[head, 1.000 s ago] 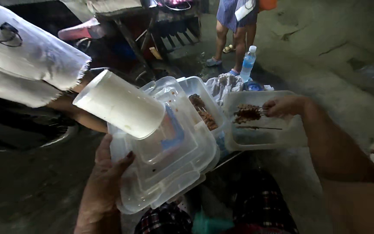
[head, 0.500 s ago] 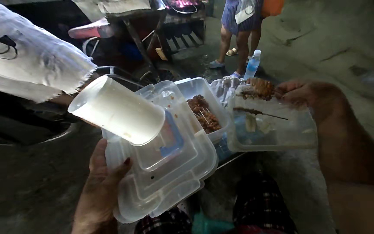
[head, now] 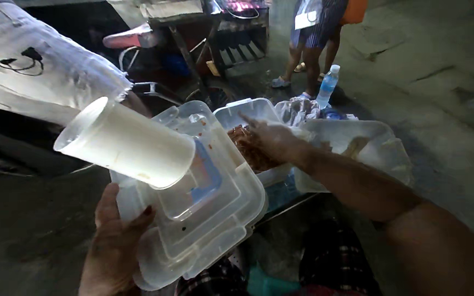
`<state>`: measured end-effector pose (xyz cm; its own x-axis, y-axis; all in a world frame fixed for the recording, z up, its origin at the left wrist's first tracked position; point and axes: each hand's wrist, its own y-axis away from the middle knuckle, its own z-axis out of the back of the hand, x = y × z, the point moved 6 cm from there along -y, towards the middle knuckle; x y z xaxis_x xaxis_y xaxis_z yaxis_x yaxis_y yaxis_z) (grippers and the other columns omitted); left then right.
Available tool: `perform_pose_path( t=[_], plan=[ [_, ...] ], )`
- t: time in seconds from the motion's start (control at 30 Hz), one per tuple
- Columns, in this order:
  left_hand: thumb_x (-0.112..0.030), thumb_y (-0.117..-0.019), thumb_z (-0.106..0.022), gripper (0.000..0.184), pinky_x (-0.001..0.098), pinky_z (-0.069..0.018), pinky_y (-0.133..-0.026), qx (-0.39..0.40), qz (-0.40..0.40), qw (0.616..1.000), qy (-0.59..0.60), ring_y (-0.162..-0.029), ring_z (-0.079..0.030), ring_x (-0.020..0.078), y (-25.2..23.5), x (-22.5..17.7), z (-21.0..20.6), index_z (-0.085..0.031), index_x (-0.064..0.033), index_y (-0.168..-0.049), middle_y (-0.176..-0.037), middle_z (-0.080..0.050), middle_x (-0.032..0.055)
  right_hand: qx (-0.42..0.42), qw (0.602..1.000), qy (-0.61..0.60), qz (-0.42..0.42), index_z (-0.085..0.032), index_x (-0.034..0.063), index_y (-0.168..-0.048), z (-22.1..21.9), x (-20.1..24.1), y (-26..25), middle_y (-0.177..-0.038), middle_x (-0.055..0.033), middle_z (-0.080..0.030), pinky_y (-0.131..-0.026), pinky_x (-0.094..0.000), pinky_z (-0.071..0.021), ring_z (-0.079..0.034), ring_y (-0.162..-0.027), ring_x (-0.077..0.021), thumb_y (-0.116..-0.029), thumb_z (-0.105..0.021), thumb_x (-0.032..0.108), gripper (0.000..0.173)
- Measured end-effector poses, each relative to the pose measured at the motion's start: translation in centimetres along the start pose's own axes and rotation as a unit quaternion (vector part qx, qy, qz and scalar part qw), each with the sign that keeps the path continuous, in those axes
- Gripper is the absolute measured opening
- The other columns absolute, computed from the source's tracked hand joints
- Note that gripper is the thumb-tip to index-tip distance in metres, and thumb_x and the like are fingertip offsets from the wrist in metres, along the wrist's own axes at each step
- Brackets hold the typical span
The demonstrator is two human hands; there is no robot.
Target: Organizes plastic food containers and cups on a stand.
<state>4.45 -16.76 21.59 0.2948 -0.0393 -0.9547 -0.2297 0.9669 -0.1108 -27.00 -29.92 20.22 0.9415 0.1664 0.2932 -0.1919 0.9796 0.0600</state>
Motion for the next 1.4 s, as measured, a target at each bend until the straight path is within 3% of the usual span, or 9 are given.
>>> perform_pose_path(
  t=[0.1, 0.2, 0.27, 0.4, 0.57, 0.7, 0.9, 1.2, 1.4],
  plan=[
    [-0.013, -0.0896, -0.063, 0.084, 0.019, -0.0466, -0.102, 0.009, -0.009, 0.999, -0.032, -0.133, -0.047, 0.0016, 0.1, 0.6, 0.9, -0.02, -0.009, -0.162, -0.161, -0.034, 0.0104, 0.149, 0.989, 0.016, 0.007, -0.05, -0.0092, -0.138, -2.6, 0.8, 0.1, -0.129, -0.0289, -0.06, -0.095, -0.0628, -0.0515, -0.063, -0.116, -0.0451, -0.0966, -0.066, 0.009, 0.048],
    [-0.014, -0.0887, -0.064, 0.085, 0.0183, -0.0504, -0.099, 0.017, -0.019, 1.0, 0.004, -0.129, -0.052, 0.0001, 0.3, 1.3, 1.4, -0.02, -0.0103, -0.162, -0.157, -0.04, 0.0053, 0.151, 0.988, -0.01, 0.036, -0.038, -0.0057, -0.151, -1.6, -0.1, 0.2, -0.131, -0.0287, -0.06, -0.096, -0.0627, -0.0512, -0.063, -0.116, -0.0441, -0.0868, -0.076, 0.004, 0.075],
    [-0.015, -0.0878, -0.063, 0.086, 0.018, -0.0509, -0.098, 0.019, -0.021, 1.0, 0.013, -0.127, -0.053, -0.0004, 0.3, 1.2, 1.4, -0.02, -0.0105, -0.162, -0.156, -0.041, 0.0047, 0.149, 0.988, -0.018, 0.043, -0.026, 0.0026, -0.159, 0.4, -0.1, 0.5, -0.134, -0.0278, -0.059, -0.099, -0.0622, -0.05, -0.062, -0.119, -0.0447, -0.0873, -0.075, 0.003, 0.087],
    [-0.015, -0.0886, -0.06, 0.084, 0.0188, -0.0507, -0.097, 0.003, -0.001, 1.0, 0.003, -0.128, -0.053, 0.0011, 0.3, 1.3, 1.0, -0.02, -0.0126, -0.162, -0.158, -0.039, 0.0073, 0.088, 0.994, 0.033, 0.047, -0.05, 0.0028, -0.145, 3.7, 0.0, 0.0, -0.128, -0.0271, -0.062, -0.097, -0.0649, -0.0497, -0.061, -0.119, -0.0464, -0.0873, -0.073, 0.0, 0.062],
    [-0.016, -0.0888, -0.061, 0.083, 0.0183, -0.0514, -0.096, -0.002, 0.008, 1.0, 0.001, -0.125, -0.055, 0.0001, 0.0, 0.8, 0.7, -0.022, -0.0151, -0.162, -0.157, -0.04, 0.0056, -0.029, 0.995, 0.064, 0.075, -0.061, 0.0008, -0.131, 9.7, 2.1, -1.0, -0.124, -0.0242, -0.065, -0.098, -0.0623, -0.0502, -0.062, -0.119, -0.0437, -0.0871, -0.066, -0.009, 0.045],
    [-0.02, -0.0879, -0.061, 0.084, 0.0195, -0.0515, -0.095, -0.003, 0.007, 1.0, -0.002, -0.124, -0.055, 0.0009, -0.5, 0.6, 0.8, -0.022, -0.0157, -0.162, -0.156, -0.041, 0.006, -0.077, 0.984, 0.092, 0.131, -0.063, 0.0009, -0.128, 12.7, 4.2, -0.6, -0.121, -0.0226, -0.067, -0.099, -0.0586, -0.0499, -0.064, -0.117, -0.0414, -0.0896, -0.062, -0.011, 0.04],
    [-0.015, -0.0877, -0.062, 0.085, 0.0191, -0.0519, -0.096, 0.006, -0.005, 1.0, 0.024, -0.125, -0.055, 0.0008, -0.8, 0.8, 1.1, -0.02, -0.016, -0.162, -0.156, -0.041, 0.0048, -0.121, 0.983, 0.091, 0.104, -0.064, 0.001, -0.128, 15.8, 3.7, 0.0, -0.12, -0.0222, -0.067, -0.101, -0.0578, -0.0488, -0.063, -0.117, -0.0404, -0.0915, -0.06, -0.009, 0.038],
    [-0.015, -0.0901, -0.06, 0.083, 0.0187, -0.0515, -0.094, 0.013, 0.006, 1.0, -0.005, -0.124, -0.055, -0.0001, -0.3, 0.2, 0.4, -0.02, -0.0155, -0.163, -0.158, -0.039, 0.0073, -0.092, 0.987, -0.066, 0.117, -0.065, -0.001, -0.127, 14.2, 0.9, -0.6, -0.122, -0.0202, -0.068, -0.099, -0.0493, -0.0525, -0.067, -0.111, -0.0315, -0.0981, -0.056, -0.003, 0.031],
    [-0.016, -0.0892, -0.061, 0.084, 0.0208, -0.0533, -0.094, 0.009, 0.002, 1.0, 0.008, -0.122, -0.057, 0.0013, -0.9, 0.3, 0.4, -0.02, -0.0162, -0.163, -0.156, -0.041, 0.0068, -0.177, 0.966, -0.162, 0.094, -0.064, -0.0013, -0.129, 15.1, 0.0, -1.5, -0.127, -0.0187, -0.066, -0.1, -0.0375, -0.0518, -0.066, -0.113, -0.0232, -0.1013, -0.052, -0.001, 0.031]
  ],
)
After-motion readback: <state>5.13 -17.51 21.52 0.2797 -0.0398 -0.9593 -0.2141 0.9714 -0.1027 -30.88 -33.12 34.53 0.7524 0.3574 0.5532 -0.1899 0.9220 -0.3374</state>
